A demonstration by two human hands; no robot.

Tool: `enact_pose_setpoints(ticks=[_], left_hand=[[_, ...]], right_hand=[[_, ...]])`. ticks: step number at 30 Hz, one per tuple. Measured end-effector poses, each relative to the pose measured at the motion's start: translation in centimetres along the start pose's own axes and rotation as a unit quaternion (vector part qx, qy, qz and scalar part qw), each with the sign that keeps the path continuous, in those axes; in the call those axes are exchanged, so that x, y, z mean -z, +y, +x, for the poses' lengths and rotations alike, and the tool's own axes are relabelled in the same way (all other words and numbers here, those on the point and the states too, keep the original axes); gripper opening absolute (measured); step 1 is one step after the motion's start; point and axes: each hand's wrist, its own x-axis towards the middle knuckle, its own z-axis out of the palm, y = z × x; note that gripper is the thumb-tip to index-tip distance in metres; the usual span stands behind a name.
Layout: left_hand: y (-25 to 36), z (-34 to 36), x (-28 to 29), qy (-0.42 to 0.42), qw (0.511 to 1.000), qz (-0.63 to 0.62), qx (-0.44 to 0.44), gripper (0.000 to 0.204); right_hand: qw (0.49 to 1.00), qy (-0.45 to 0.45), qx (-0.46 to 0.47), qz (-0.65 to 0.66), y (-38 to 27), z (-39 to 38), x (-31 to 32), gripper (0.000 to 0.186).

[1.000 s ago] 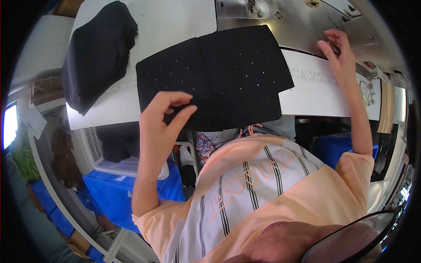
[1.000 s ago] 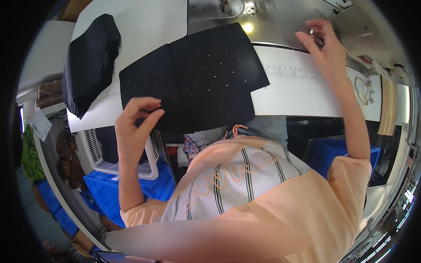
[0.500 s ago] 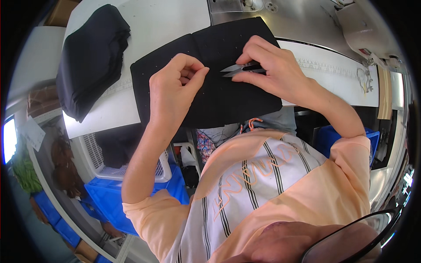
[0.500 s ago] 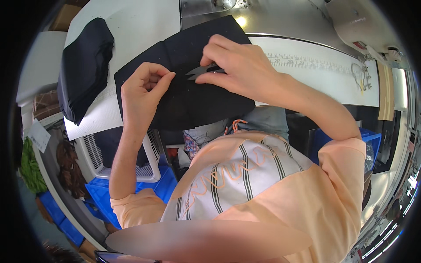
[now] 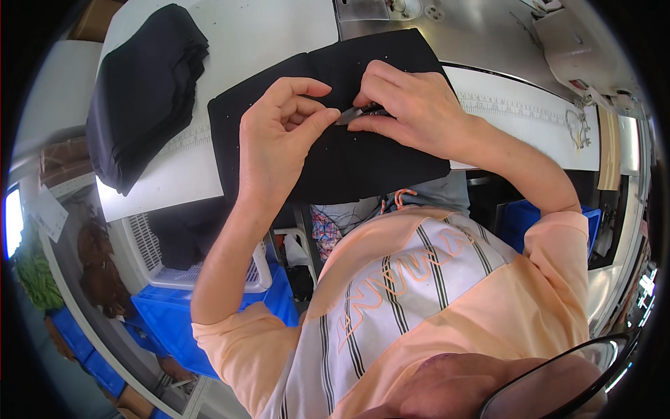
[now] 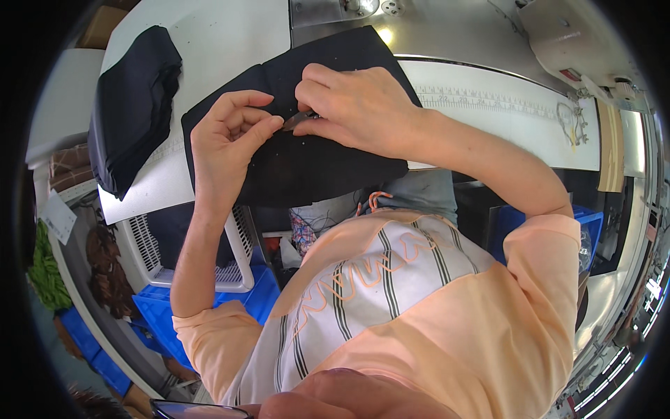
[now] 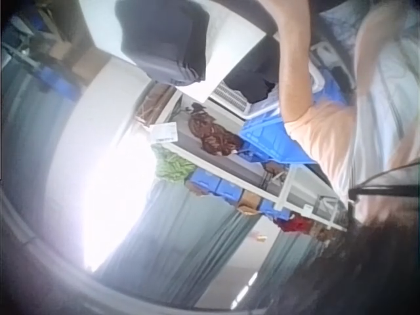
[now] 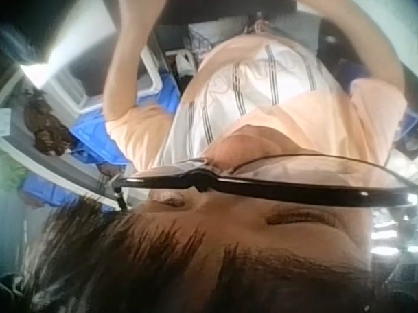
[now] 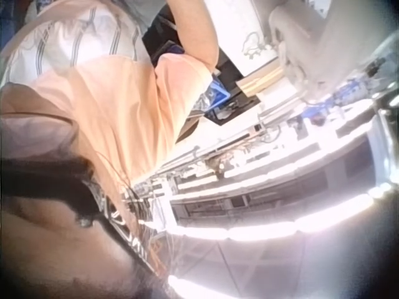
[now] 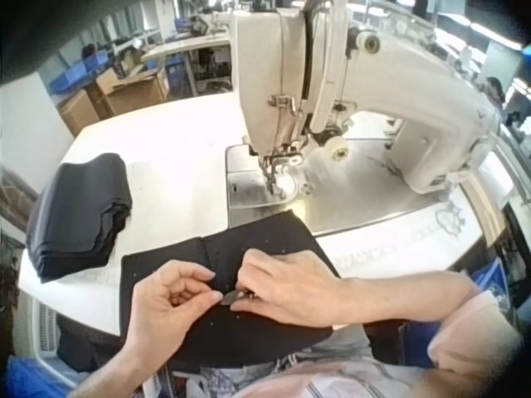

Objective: The recorder is sewing and trimming black leather pieces at a workshop station.

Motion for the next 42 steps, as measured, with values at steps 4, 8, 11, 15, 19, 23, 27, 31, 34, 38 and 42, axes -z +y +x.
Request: enact_pose_setpoints(ticks=[4,8,11,15,19,23,27,31,34,38,42], left_hand=[[0.2,0.0,0.1,-0.003,1.000,0.000,-0.001,0.021],[-0.1,0.0,0.0,-0.003,1.000,0.003,0.001,0.019],[0.1,0.2,-0.3,0.003,1.000,-0.007,0.000,0.019],[1.2,-1.8,0.9,-0.045,0.995,-0.061,0.058,0.019],[1.7,-8.4,4.8,-0.264,0.916,0.216,0.210,0.023],[0.1,-14.1,3.3,-0.018,0.861,0.505,-0.059,0.027],[0.0,-12.0,-3.7,0.058,0.815,0.538,-0.208,0.054],[-1.2,-6.6,-3.1,0.090,0.873,0.390,-0.278,0.038],[0.0,-12.3,3.8,0.198,0.949,0.243,-0.035,0.013],[2.6,-25.9,13.0,0.521,0.789,0.325,-0.017,0.017],[0.0,-39.5,12.0,0.426,0.651,0.612,0.142,0.037]], right_hand=[[1.000,-0.020,0.008,-0.021,0.0,0.2,0.0,0.028],[0.999,-0.027,0.008,-0.029,-0.1,0.4,0.0,0.028],[0.999,-0.031,0.002,-0.034,-0.2,0.4,-0.2,0.027],[0.999,-0.016,-0.022,-0.043,0.1,-0.2,0.1,0.026],[0.995,0.053,-0.080,-0.024,3.1,-2.0,3.5,0.026],[0.979,0.090,-0.182,0.020,7.2,-4.5,6.6,0.024],[0.972,0.140,-0.182,0.055,9.5,-5.8,6.3,0.024],[0.973,0.164,-0.157,0.029,10.0,-5.9,5.5,0.022],[0.971,0.161,-0.172,0.045,10.5,-6.1,5.6,0.020],[0.973,0.135,-0.186,0.031,12.1,-6.6,5.8,0.019],[0.974,0.144,-0.172,0.045,14.2,-6.9,5.8,0.020]])
